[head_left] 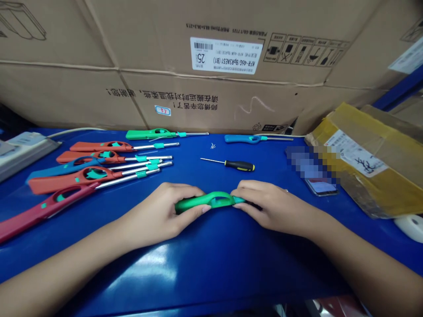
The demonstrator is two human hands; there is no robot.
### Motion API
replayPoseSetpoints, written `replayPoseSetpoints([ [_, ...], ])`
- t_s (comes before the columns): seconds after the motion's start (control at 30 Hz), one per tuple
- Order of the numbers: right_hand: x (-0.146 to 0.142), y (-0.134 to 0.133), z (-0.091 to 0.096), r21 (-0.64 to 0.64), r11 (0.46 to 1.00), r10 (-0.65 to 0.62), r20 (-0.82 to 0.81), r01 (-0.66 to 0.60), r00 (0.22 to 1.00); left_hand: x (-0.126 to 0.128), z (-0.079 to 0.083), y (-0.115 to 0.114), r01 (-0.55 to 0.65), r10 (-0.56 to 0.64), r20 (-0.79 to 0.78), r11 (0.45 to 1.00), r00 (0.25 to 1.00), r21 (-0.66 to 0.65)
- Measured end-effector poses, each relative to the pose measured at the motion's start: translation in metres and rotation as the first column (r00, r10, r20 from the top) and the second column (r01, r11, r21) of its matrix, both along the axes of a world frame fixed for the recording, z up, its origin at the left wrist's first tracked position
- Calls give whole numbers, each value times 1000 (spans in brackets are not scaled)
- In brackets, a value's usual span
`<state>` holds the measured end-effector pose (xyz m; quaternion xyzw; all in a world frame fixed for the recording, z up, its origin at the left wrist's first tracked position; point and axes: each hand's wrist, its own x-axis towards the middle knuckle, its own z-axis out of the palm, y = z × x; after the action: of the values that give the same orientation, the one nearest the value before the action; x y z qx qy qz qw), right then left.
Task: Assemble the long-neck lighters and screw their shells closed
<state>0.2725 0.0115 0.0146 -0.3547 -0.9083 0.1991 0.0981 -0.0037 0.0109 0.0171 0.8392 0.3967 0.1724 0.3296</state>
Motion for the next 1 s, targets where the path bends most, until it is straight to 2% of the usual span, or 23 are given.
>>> replayPoseSetpoints([
  [0.13, 5, -4, 10, 78, 996, -50, 9, 50, 999, -4, 8, 0, 69, -69, 13, 997, 998, 25],
  [0.27, 3, -5, 9, 180, 983, -55, 73, 41, 996, -4, 7, -1, 74, -74, 3, 995, 997, -70],
  [0.4, 0, -4, 2, 252, 967, -4, 102, -22, 995, 1, 1, -3, 83, -88, -50, 992, 995, -92],
  [0.5, -3, -4, -3, 346, 934, 57, 112, -93, 992, 5, -2, -8, 82, -91, -90, 992, 992, -99],
  [0.6, -8, -7, -6, 397, 906, 82, 169, -144, 982, 7, -4, -15, 113, -119, -150, 992, 981, -50],
  [0.77, -13, -11, -8, 362, 912, 119, 221, -195, 968, 8, -8, -25, 159, -142, -252, 986, 957, 45],
  [1.0, -13, -13, -9, 245, 952, 147, 167, -186, 975, 9, -12, -28, 194, -151, -306, 974, 940, 114],
])
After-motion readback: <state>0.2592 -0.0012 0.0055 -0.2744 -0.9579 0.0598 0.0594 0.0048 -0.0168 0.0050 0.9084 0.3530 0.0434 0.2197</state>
